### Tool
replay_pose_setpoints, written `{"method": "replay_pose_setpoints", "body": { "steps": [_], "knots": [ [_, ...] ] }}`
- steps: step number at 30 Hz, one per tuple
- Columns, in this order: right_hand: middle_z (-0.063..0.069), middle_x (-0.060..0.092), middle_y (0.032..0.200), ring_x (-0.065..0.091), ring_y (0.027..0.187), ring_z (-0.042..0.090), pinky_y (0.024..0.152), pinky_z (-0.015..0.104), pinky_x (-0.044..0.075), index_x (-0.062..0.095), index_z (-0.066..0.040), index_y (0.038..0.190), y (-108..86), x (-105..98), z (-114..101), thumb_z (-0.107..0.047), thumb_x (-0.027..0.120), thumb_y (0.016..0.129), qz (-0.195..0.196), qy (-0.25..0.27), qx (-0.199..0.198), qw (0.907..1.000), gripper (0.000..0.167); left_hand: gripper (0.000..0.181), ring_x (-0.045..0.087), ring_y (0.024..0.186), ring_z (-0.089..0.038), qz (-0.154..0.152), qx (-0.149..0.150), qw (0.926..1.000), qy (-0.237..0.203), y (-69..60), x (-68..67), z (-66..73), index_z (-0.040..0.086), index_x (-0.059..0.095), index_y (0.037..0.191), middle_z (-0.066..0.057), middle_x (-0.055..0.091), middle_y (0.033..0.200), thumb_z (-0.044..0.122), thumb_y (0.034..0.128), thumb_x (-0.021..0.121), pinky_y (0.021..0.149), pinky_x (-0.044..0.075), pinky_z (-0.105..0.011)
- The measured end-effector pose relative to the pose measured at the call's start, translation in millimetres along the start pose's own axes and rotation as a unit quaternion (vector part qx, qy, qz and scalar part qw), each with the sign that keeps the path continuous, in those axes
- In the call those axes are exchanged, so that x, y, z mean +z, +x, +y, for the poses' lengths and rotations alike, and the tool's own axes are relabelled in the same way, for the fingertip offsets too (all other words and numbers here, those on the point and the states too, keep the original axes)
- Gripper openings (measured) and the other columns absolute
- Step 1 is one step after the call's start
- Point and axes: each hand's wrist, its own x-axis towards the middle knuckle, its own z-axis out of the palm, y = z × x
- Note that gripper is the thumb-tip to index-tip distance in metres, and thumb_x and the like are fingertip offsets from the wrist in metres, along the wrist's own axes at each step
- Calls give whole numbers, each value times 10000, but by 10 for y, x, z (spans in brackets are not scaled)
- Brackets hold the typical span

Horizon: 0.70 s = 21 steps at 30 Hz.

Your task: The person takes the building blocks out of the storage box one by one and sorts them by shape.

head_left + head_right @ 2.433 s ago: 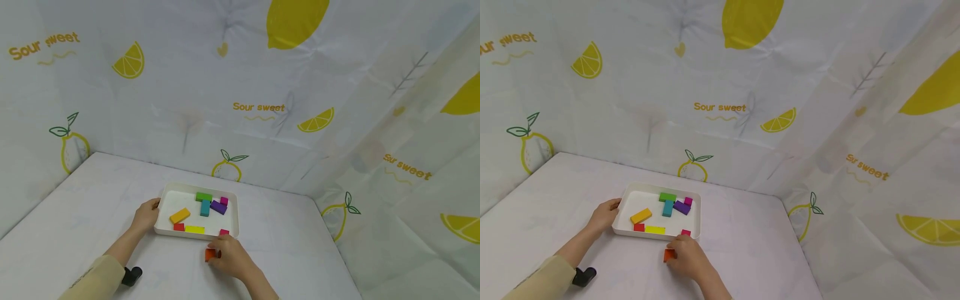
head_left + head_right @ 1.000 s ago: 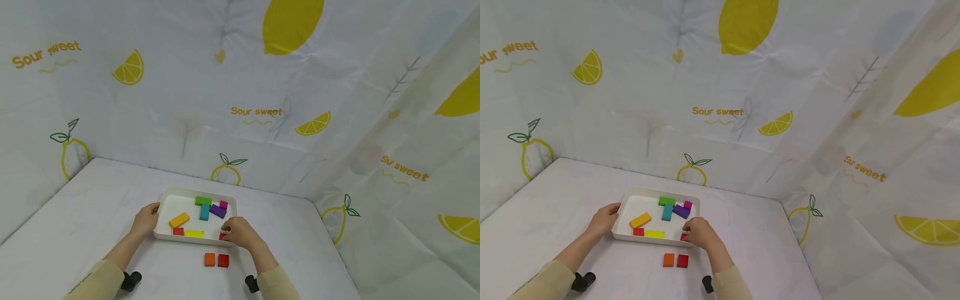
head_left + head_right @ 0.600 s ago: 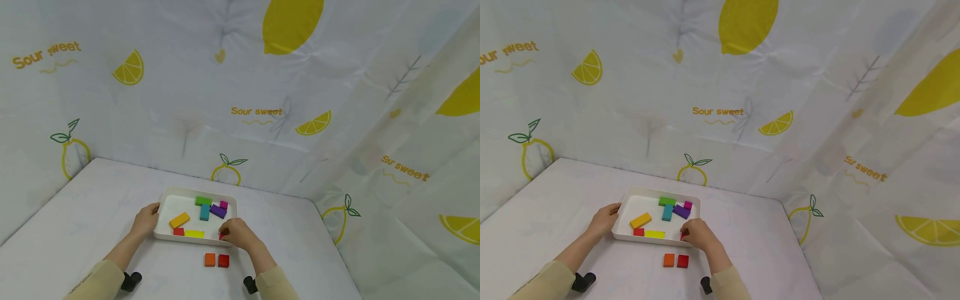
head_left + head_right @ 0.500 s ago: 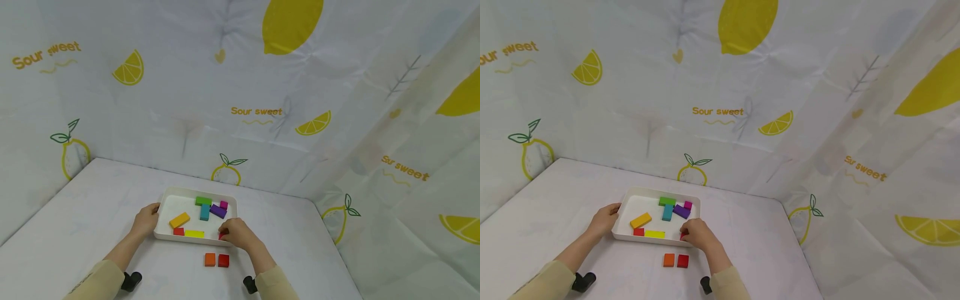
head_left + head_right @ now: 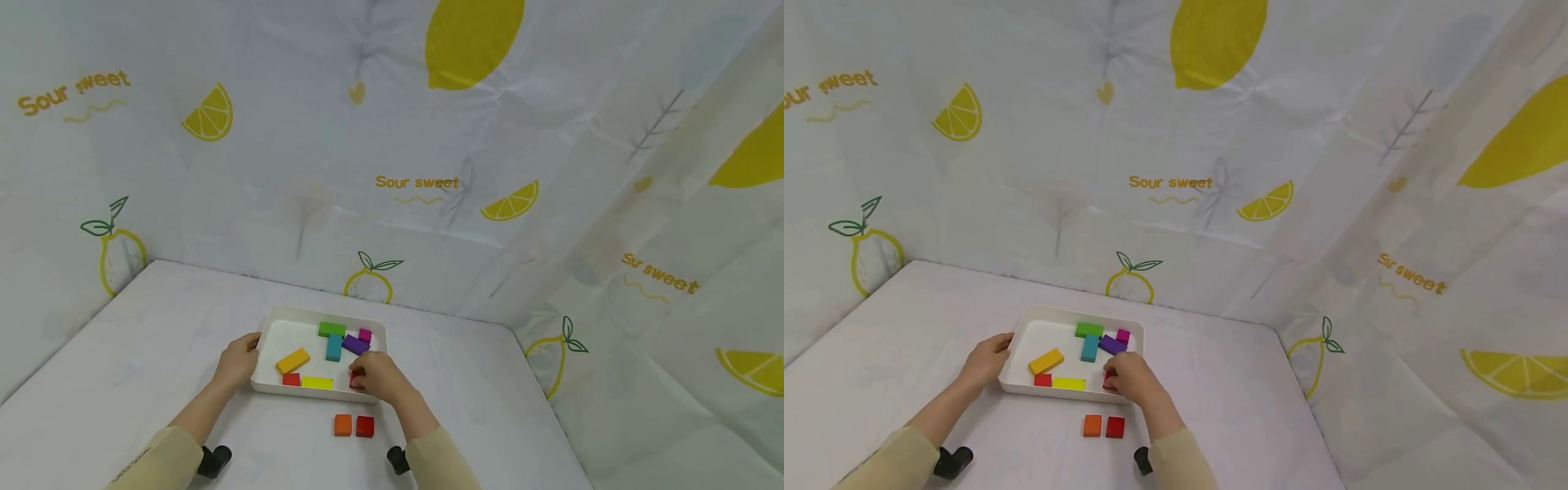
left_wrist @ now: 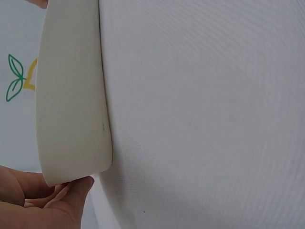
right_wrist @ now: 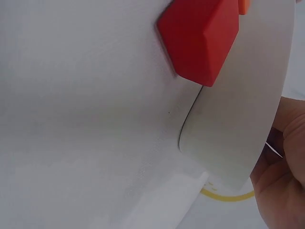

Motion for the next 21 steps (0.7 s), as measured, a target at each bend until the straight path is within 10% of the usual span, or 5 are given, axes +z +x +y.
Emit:
{"method": "replay_pose_setpoints", "body": {
  "steps": [21],
  "knots": [
    [-9,706,896,540,755,69,701,147,542,757,-83,1104,-25,58,22,-188,802,819,388,228,58,9990,307,503,337,1420,-510,-12,-20,10000,2,-1,1,-13,-128,305,1476,-357,378,1494,40,1002,301,1170,328,-603]
  ]
}}
